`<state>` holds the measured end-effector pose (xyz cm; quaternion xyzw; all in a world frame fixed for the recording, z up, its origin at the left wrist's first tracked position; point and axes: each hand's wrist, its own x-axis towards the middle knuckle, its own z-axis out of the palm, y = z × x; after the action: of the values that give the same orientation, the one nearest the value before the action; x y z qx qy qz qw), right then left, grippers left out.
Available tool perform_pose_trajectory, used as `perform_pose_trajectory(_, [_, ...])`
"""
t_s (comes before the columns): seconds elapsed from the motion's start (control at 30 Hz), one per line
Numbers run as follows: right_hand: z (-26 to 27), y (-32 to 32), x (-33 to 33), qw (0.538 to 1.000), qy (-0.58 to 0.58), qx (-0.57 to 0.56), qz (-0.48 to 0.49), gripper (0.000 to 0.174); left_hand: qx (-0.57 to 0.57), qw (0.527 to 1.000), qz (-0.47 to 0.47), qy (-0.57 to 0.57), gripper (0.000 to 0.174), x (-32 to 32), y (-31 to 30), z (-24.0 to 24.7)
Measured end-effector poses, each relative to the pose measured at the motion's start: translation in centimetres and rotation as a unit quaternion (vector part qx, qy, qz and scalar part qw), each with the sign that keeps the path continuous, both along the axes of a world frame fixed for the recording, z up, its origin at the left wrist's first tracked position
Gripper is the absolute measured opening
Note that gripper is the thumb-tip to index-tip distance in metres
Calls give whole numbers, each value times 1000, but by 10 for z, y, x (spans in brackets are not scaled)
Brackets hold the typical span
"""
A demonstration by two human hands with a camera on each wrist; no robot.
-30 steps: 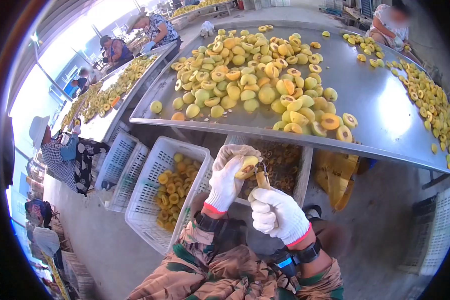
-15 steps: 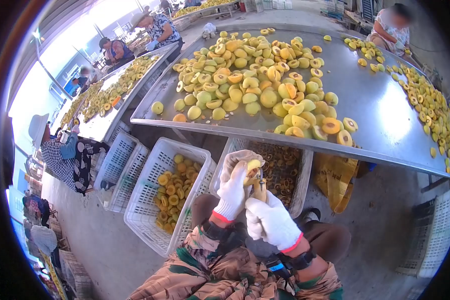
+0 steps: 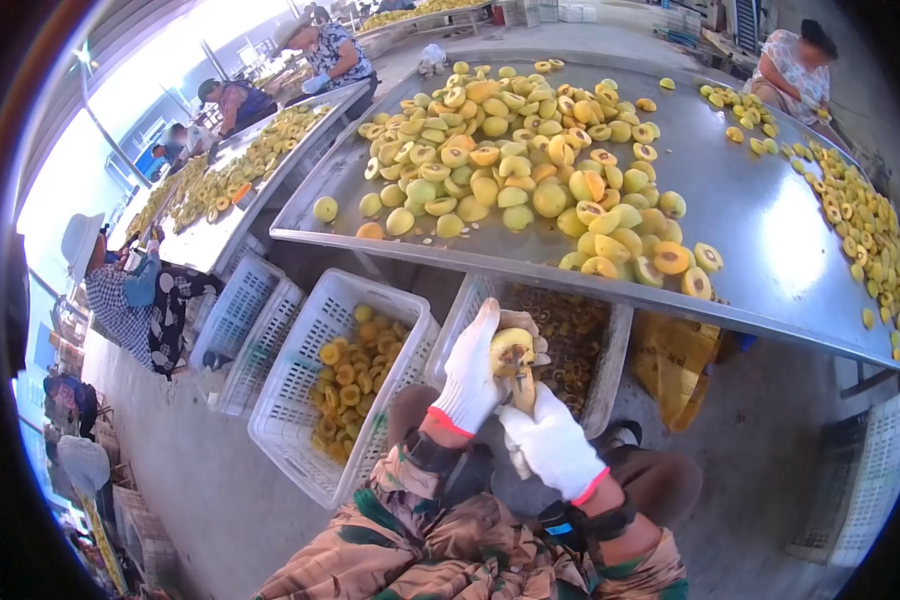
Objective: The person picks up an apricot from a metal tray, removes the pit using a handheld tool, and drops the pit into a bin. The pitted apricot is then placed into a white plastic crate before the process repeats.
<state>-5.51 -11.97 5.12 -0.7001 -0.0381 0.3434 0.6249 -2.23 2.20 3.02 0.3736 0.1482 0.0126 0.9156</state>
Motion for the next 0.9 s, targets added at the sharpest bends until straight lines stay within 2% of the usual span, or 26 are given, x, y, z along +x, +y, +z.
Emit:
perform_pose_trajectory(0.03, [5, -4, 3, 985, 140, 99, 16, 31, 16, 999, 46, 10, 43, 2, -5, 0])
perform_pose_trajectory(0.13, [-1, -8, 5, 974, 175, 138, 31, 25, 64, 995, 53, 48, 44, 4, -5, 3])
perform_pose_trajectory(0.17, [-17, -8, 5, 999, -20, 43, 22, 24, 65, 995, 47, 58, 45, 6, -5, 4])
perform_pose_trajectory(0.2, [-44, -4, 3, 975, -215, -53, 12, 23, 66, 995, 42, 69, 46, 7, -5, 4])
perform_pose_trajectory(0.23, [-58, -3, 2, 905, -400, -146, 2, 22, 67, 994, 36, 79, 47, 8, -5, 4])
perform_pose_trajectory(0.27, [-44, -2, 2, 961, -255, -107, 9, 23, 82, 993, 48, 65, 47, 7, -5, 2])
perform_pose_trajectory(0.3, [-18, 0, 3, 992, -102, -66, 15, 24, 98, 992, 58, 52, 48, 6, -6, -4])
perform_pose_trajectory(0.33, [-5, 2, 2, 998, 54, -23, 20, 25, 113, 990, 68, 39, 49, 5, -7, -9])
perform_pose_trajectory(0.43, [-11, 4, -1, 990, 117, 79, -18, 28, 133, 982, 133, -16, 51, 4, -14, -21])
perform_pose_trajectory(0.47, [-24, 4, 0, 999, -26, -28, 5, 28, 139, 981, 134, -14, 51, 5, -13, -22])
perform_pose_trajectory(0.5, [-45, 4, 2, 977, -166, -134, 27, 27, 146, 980, 133, -11, 51, 5, -13, -22])
perform_pose_trajectory(0.53, [-59, 2, 3, 923, -300, -236, 48, 26, 152, 980, 131, -7, 52, 5, -14, -23])
perform_pose_trajectory(0.6, [-24, -2, 7, 990, -83, -106, 48, 24, 132, 989, 54, 34, 53, 10, -5, -22])
perform_pose_trajectory(0.63, [-11, -3, 8, 998, 28, -38, 46, 22, 122, 991, 15, 54, 54, 12, -2, -22])
perform_pose_trajectory(0.73, [-10, -4, 12, 989, 138, 46, 22, 20, 128, 988, 11, 87, 55, 16, -2, -17])
perform_pose_trajectory(0.83, [-15, 1, 7, 995, 99, 19, 18, 19, 264, 954, 121, 78, 54, 13, -17, -19])
perform_pose_trajectory(0.9, [-10, -5, 12, 978, 181, 103, 31, 18, 242, 964, 82, 72, 55, 14, -14, -20])
